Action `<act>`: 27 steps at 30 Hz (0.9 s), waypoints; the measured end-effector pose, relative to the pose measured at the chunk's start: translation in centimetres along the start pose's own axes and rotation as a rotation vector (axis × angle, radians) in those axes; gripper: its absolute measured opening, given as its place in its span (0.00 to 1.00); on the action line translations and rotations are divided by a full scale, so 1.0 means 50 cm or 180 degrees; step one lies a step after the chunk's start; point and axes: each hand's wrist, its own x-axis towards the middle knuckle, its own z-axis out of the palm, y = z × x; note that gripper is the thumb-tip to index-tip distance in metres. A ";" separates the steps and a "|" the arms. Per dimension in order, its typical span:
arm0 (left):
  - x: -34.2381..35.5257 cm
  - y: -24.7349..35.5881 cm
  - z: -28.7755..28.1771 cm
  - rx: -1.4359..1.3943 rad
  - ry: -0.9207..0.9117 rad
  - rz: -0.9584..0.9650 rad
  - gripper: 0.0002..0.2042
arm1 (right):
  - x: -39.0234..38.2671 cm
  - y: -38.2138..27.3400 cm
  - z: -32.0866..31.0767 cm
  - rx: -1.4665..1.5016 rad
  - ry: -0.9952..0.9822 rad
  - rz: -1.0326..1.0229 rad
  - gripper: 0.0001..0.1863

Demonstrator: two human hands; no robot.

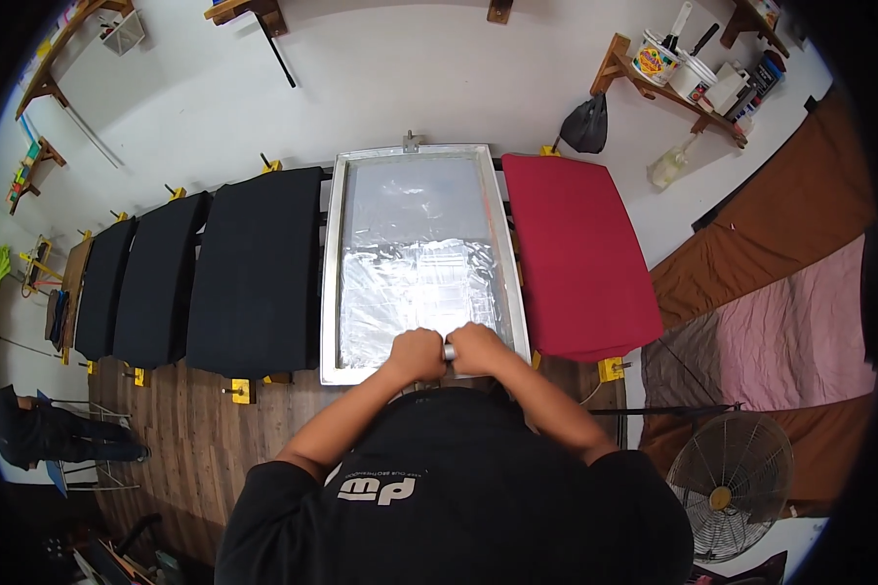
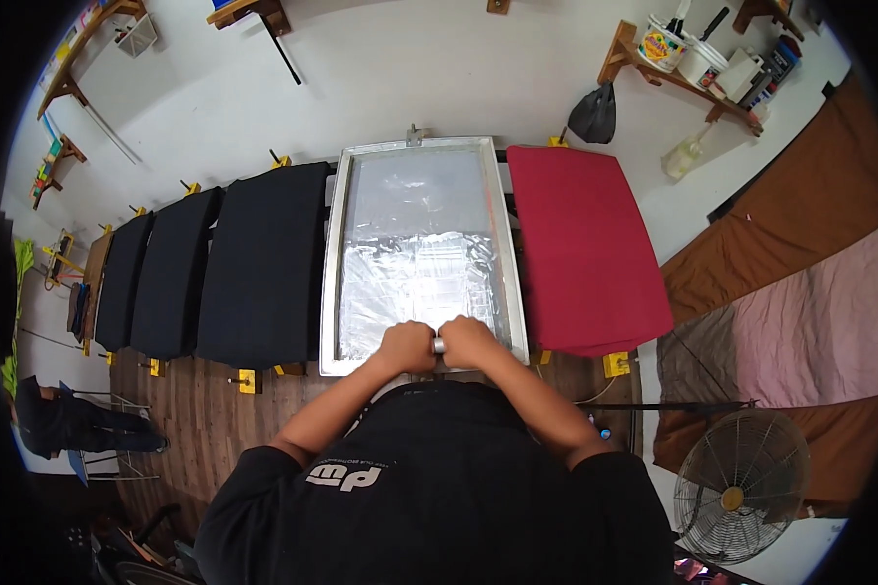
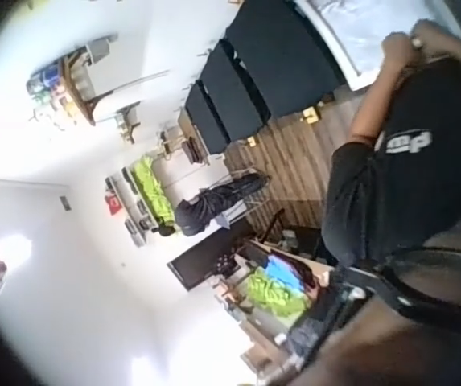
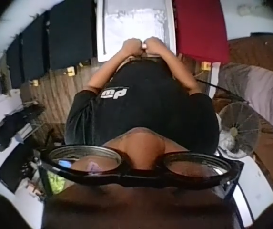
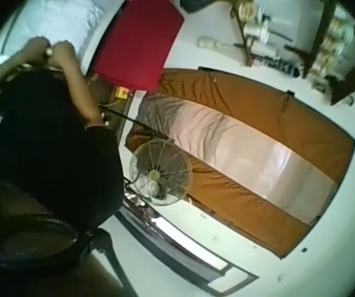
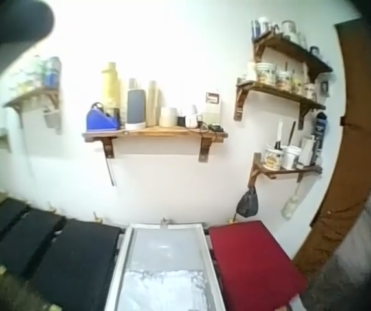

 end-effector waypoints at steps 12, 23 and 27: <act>0.121 -0.049 -0.018 0.0299 0.0567 0.0216 0.09 | 0.093 0.022 -0.057 -0.0178 0.0453 0.0229 0.13; 0.041 -0.015 -0.032 0.0349 -0.0198 0.0221 0.10 | 0.033 -0.014 -0.042 -0.0178 -0.0133 0.0025 0.13; 0.091 -0.036 -0.032 0.0354 0.1059 0.0297 0.06 | 0.083 0.019 -0.047 -0.0093 0.0693 0.0071 0.10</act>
